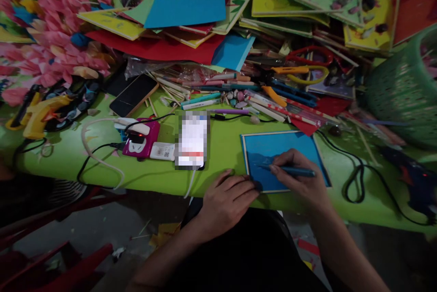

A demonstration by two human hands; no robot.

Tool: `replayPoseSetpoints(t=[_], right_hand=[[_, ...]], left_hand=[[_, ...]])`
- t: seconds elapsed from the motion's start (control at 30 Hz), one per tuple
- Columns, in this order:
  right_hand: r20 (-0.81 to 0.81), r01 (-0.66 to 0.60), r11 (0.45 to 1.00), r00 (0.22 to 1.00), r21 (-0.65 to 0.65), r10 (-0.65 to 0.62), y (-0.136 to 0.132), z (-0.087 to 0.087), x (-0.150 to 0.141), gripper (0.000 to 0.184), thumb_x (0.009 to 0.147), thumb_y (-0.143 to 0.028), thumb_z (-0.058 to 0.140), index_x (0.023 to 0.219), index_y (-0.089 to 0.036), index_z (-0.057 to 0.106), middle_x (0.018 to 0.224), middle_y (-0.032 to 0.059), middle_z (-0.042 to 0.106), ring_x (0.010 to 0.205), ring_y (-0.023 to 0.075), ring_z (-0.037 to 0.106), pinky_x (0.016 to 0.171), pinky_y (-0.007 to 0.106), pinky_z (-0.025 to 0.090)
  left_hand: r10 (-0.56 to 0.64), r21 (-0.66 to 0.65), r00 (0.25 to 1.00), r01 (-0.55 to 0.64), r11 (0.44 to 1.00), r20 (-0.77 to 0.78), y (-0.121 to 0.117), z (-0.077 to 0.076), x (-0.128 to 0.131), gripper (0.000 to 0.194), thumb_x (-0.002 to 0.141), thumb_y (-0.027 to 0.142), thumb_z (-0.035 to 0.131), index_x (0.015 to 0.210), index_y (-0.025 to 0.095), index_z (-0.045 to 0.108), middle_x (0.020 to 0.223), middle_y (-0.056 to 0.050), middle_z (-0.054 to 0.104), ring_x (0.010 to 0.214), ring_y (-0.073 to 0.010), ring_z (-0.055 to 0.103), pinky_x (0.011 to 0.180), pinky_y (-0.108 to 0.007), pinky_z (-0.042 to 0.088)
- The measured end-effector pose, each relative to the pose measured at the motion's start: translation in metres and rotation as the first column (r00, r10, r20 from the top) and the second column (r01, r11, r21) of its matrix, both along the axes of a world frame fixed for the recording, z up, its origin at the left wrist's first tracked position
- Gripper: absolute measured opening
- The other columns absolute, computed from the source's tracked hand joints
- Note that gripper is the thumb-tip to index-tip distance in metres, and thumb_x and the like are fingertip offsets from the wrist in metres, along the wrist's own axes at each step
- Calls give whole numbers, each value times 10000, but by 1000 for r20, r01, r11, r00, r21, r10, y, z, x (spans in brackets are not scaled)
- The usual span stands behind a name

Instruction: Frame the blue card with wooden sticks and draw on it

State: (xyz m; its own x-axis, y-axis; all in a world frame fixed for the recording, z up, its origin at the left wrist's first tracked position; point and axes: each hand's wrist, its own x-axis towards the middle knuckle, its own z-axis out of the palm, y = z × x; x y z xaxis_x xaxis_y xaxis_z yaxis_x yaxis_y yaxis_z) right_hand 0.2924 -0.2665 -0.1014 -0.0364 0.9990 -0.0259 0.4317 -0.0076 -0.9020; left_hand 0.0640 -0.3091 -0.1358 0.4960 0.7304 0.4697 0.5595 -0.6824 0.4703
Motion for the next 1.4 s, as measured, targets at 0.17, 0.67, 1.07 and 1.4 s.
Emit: replayPoseSetpoints(t=[0.17, 0.67, 1.07, 1.4], right_hand=[[5, -11, 1000, 1000, 12, 11, -1, -2, 1, 231, 877, -423, 767, 834, -236, 638, 746, 13, 663, 632, 167, 579, 554, 291, 436], [-65, -48, 999, 997, -6, 48, 0, 1, 0, 213, 879, -393, 775, 821, -233, 646, 765, 11, 657, 675, 166, 599, 596, 287, 468], [-86, 41, 999, 995, -5, -41, 0, 2, 1, 269, 831, -459, 816, 845, -239, 662, 802, 29, 689, 716, 191, 622, 627, 310, 481], [-12, 15, 1000, 1000, 18, -15, 2, 1, -2, 255, 845, -447, 801, 854, -226, 673, 787, 32, 688, 701, 183, 617, 621, 305, 480]], left_hand=[[0, -2, 1000, 0, 1000, 1, 0, 1, 0, 211, 971, 187, 648, 1145, 263, 741, 1213, 33, 778, 1178, -139, 670, 1169, -350, 403], [1, -6, 999, -1, 1000, 32, 2, 3, 1, 199, 963, 173, 665, 1132, 256, 730, 1208, 60, 779, 1167, -118, 672, 1156, -340, 400], [-1, 4, 1000, 1, 1000, 24, 1, 1, 0, 201, 975, 189, 645, 1138, 260, 740, 1201, 39, 783, 1156, -134, 676, 1169, -345, 390], [-4, 2, 1000, 4, 1000, 7, 1, 1, 0, 218, 962, 175, 663, 1150, 261, 731, 1213, 53, 775, 1182, -119, 664, 1164, -341, 393]])
